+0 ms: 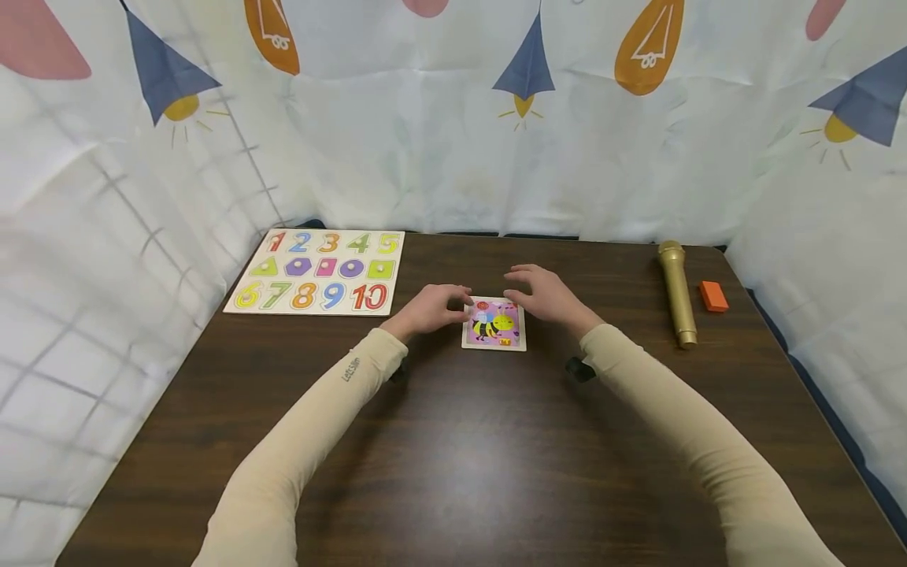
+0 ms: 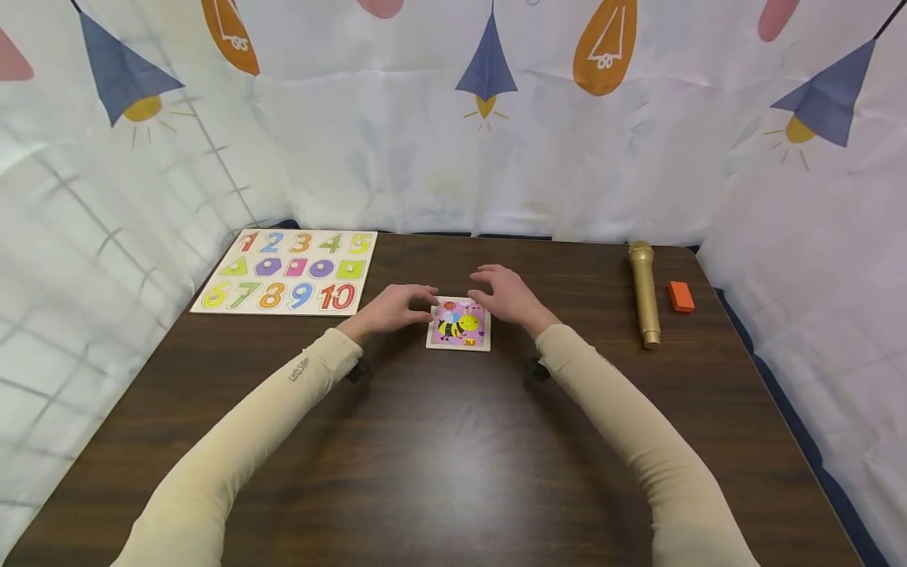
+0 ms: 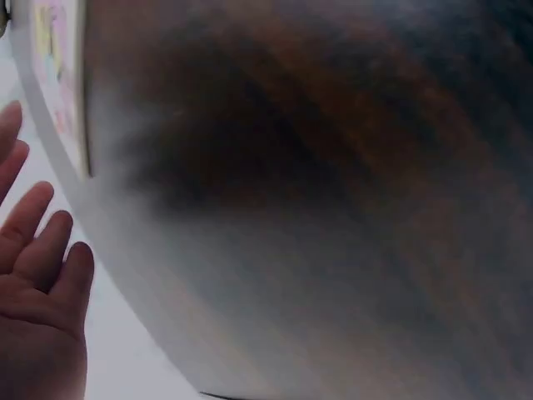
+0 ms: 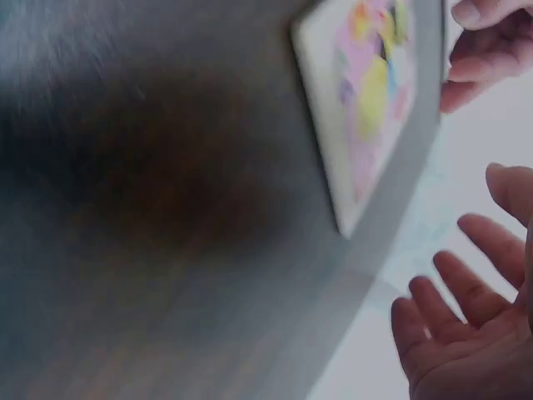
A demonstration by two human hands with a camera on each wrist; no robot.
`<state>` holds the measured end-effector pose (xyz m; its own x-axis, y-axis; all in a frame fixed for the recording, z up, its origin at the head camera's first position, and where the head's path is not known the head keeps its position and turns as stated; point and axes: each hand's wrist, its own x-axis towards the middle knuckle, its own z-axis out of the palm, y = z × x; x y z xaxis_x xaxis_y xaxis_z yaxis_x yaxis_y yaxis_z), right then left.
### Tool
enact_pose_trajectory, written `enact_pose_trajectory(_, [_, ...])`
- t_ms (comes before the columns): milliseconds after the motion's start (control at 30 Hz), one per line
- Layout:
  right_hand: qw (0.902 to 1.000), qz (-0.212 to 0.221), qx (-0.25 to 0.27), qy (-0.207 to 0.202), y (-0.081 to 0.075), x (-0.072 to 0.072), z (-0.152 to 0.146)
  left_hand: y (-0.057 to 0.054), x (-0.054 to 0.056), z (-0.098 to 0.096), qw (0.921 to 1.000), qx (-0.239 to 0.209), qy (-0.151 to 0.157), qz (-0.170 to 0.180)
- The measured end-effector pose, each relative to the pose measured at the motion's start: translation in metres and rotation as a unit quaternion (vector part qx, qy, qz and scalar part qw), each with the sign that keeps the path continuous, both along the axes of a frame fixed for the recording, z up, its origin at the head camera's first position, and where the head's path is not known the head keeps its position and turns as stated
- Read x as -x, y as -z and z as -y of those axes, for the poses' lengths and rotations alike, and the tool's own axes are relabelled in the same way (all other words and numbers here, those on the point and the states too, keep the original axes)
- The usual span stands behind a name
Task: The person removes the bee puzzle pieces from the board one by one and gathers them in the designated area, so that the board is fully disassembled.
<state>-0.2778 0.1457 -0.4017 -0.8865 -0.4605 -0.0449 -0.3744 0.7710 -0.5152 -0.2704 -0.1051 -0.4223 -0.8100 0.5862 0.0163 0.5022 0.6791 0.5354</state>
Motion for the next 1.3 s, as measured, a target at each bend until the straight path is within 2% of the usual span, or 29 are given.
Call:
enact_pose_trajectory(233, [0.9993, 0.015, 0.009, -0.033, 0.019, -0.001, 0.018, 0.008, 0.000, 0.004, 0.9998, 0.007, -0.012, -0.011])
enact_pose_trajectory(400, [0.9985, 0.008, 0.029, -0.047, 0.025, 0.000, 0.026, 0.012, -0.001, 0.005, 0.9996, 0.008, -0.003, -0.028])
enact_pose_trajectory(600, [0.9986, 0.012, 0.028, -0.044, 0.028, 0.002, 0.034, 0.013, -0.001, 0.004, 0.9988, 0.007, 0.009, -0.047])
enact_pose_trajectory(1000, [0.9989, 0.024, 0.040, -0.004, 0.032, 0.001, 0.041, 0.014, -0.003, 0.000, 0.9998, 0.010, -0.007, -0.018])
enact_pose_trajectory(1300, [0.9982, 0.032, 0.051, -0.001, 0.037, 0.005, 0.043, 0.018, -0.002, 0.001, 0.9997, 0.000, -0.017, -0.016])
